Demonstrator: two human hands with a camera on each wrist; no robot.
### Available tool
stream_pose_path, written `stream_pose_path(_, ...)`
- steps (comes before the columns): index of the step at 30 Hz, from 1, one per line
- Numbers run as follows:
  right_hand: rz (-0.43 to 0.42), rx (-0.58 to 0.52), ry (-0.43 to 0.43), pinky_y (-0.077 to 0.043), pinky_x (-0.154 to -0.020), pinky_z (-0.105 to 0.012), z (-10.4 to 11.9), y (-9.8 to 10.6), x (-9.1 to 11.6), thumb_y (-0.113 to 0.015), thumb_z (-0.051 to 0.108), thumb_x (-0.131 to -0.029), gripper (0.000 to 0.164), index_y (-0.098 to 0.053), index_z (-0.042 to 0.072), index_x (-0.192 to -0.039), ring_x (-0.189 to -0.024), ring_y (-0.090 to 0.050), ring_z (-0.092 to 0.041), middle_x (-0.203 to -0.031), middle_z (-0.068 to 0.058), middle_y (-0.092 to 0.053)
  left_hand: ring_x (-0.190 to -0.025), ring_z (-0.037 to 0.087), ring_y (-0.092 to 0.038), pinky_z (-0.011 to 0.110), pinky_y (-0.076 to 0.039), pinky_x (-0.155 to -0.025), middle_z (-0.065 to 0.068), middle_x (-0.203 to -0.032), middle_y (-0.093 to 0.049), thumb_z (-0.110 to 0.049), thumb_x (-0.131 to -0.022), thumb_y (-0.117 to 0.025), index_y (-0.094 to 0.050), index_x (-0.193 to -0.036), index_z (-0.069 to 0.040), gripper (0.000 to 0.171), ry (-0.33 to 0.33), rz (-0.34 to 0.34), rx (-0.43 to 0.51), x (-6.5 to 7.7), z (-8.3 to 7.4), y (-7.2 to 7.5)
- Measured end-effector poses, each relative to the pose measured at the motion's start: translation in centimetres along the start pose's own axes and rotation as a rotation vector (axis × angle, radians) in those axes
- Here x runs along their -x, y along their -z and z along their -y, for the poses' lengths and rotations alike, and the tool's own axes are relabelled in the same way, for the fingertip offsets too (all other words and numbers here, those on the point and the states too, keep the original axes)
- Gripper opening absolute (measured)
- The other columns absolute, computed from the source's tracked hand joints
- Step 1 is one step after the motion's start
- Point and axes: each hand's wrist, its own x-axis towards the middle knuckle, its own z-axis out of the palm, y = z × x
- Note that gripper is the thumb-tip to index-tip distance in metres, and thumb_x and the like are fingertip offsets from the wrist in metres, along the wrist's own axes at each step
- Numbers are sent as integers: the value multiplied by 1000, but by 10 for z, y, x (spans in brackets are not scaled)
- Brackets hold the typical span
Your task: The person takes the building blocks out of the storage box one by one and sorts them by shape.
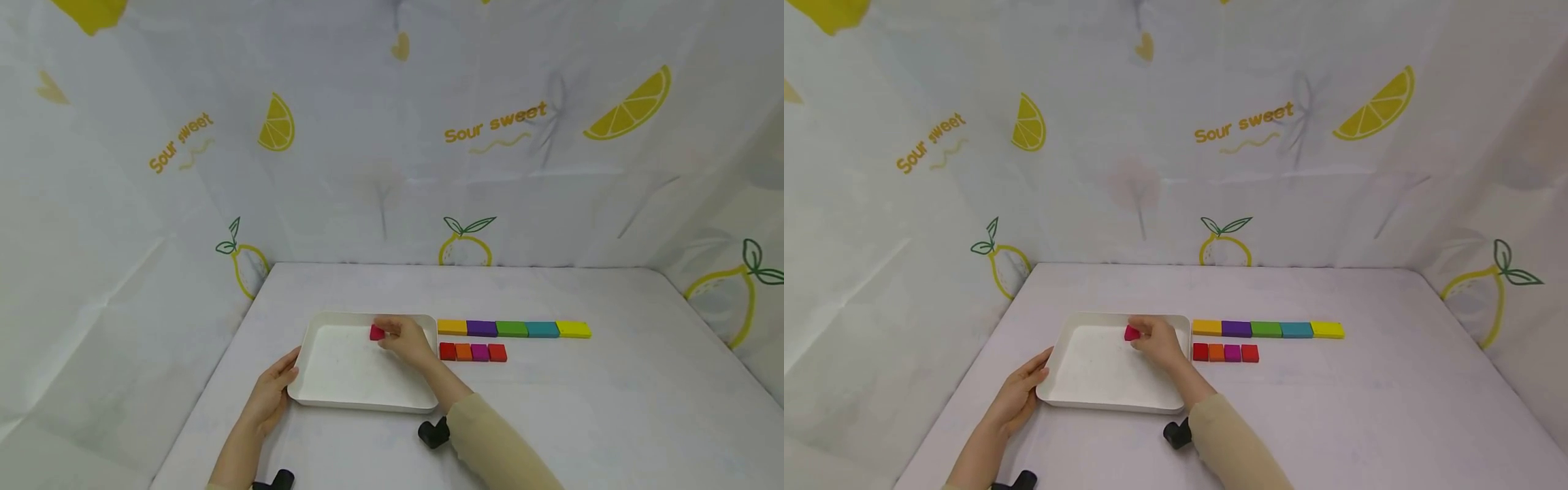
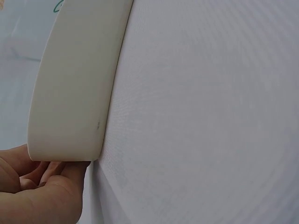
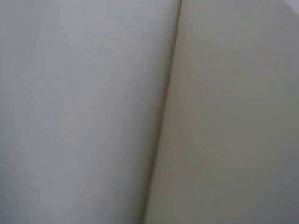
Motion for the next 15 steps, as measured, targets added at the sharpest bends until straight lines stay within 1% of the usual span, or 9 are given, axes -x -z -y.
stream_pose_path(6,16,20,-4,-57,-97,-38,-1,-1,4,-67,1,-89,38,-67,9,-126,-120,-62,-30,-128,-11,-69,-152,27,-16,-1,-40,-89,16,-166,-16,-7,-106,-35,-20,-157,-3,53,5,10,15,-1,0,1)
stream_pose_path(9,-5,9,-9,-56,-100,-39,1,-2,4,-68,0,-87,39,-68,10,-125,-120,-63,-30,-127,-10,-70,-152,27,-17,-1,-40,-89,15,-167,-15,-7,-107,-34,-19,-157,-3,53,5,13,15,0,0,2)
stream_pose_path(12,-36,-9,-4,-52,-104,-41,3,-2,2,-69,-2,-85,41,-68,9,-125,-121,-63,-30,-126,-11,-70,-152,26,-17,-1,-40,-90,15,-167,-15,-7,-107,-33,-19,-157,-3,53,1,19,13,0,0,2)
stream_pose_path(15,-47,-12,-1,-51,-105,-42,4,-2,-3,-70,-5,-83,43,-67,7,-124,-121,-63,-31,-125,-13,-70,-152,27,-16,-1,-40,-90,16,-167,-15,-7,-107,-34,-19,-157,-3,53,0,19,15,0,0,1)
